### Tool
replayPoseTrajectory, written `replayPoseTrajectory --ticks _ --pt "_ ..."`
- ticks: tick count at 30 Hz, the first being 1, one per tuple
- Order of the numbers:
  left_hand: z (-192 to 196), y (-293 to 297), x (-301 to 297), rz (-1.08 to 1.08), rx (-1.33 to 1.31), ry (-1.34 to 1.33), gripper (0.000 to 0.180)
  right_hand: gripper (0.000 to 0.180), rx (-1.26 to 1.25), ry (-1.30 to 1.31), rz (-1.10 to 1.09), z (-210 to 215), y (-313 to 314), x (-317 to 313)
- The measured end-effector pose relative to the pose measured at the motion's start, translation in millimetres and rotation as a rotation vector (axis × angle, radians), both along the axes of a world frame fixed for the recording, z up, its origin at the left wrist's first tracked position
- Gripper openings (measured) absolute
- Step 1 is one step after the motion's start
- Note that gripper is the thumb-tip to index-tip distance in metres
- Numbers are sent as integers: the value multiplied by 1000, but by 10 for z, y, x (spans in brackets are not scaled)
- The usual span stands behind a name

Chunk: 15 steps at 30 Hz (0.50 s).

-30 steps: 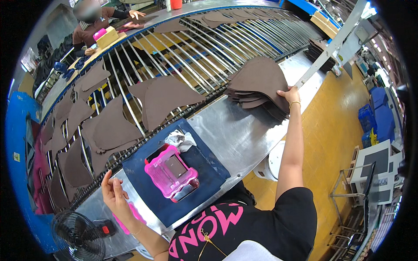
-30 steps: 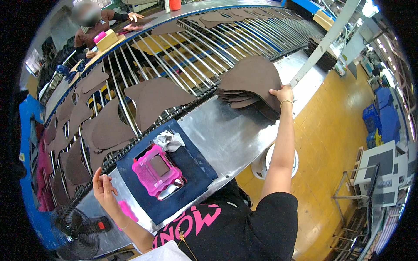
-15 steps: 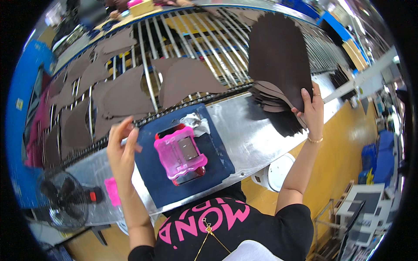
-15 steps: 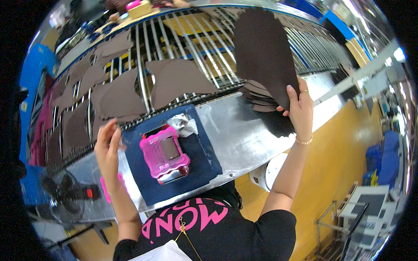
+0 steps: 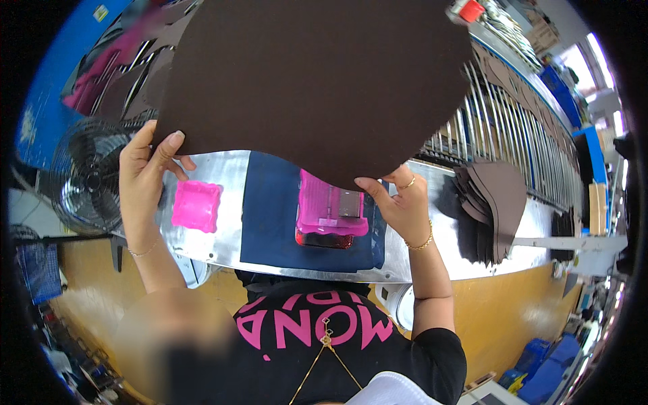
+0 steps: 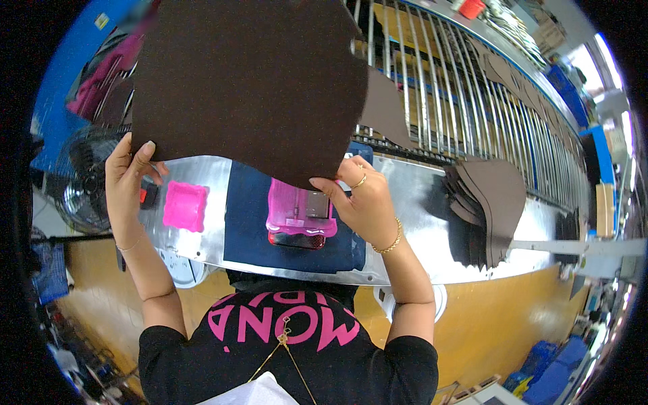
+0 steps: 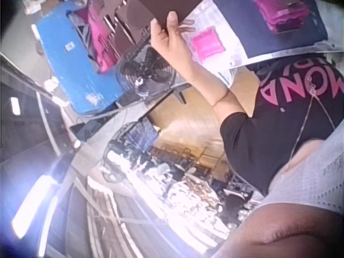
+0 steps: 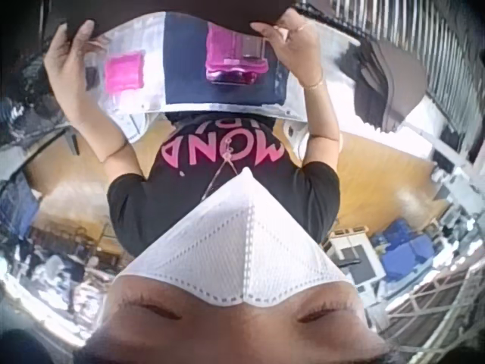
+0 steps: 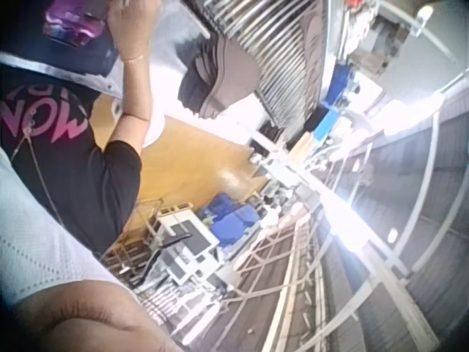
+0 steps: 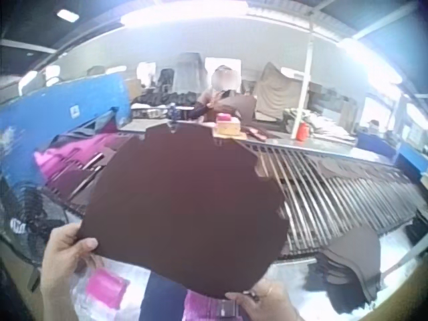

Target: The person repeatedly picks up brown material pieces from a stack and places them onto a moving conveyor belt. They handle the pieces one at a time, positioning them on the belt as it moves through the factory.

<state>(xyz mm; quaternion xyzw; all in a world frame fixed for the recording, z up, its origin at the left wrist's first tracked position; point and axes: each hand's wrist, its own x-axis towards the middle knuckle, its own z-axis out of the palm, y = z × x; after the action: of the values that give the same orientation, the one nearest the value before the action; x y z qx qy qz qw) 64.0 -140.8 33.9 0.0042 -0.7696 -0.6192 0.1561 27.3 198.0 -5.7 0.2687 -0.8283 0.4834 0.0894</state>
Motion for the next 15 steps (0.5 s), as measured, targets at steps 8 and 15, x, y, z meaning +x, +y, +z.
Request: replayPoseTrajectory --ticks 8,15 --pt "-189 -72 181 7 -56 -116 12 15 159 181 28 -375 192 6" --pt "-446 595 -102 -255 -260 -265 10 17 257 115 -259 -686 993 310"
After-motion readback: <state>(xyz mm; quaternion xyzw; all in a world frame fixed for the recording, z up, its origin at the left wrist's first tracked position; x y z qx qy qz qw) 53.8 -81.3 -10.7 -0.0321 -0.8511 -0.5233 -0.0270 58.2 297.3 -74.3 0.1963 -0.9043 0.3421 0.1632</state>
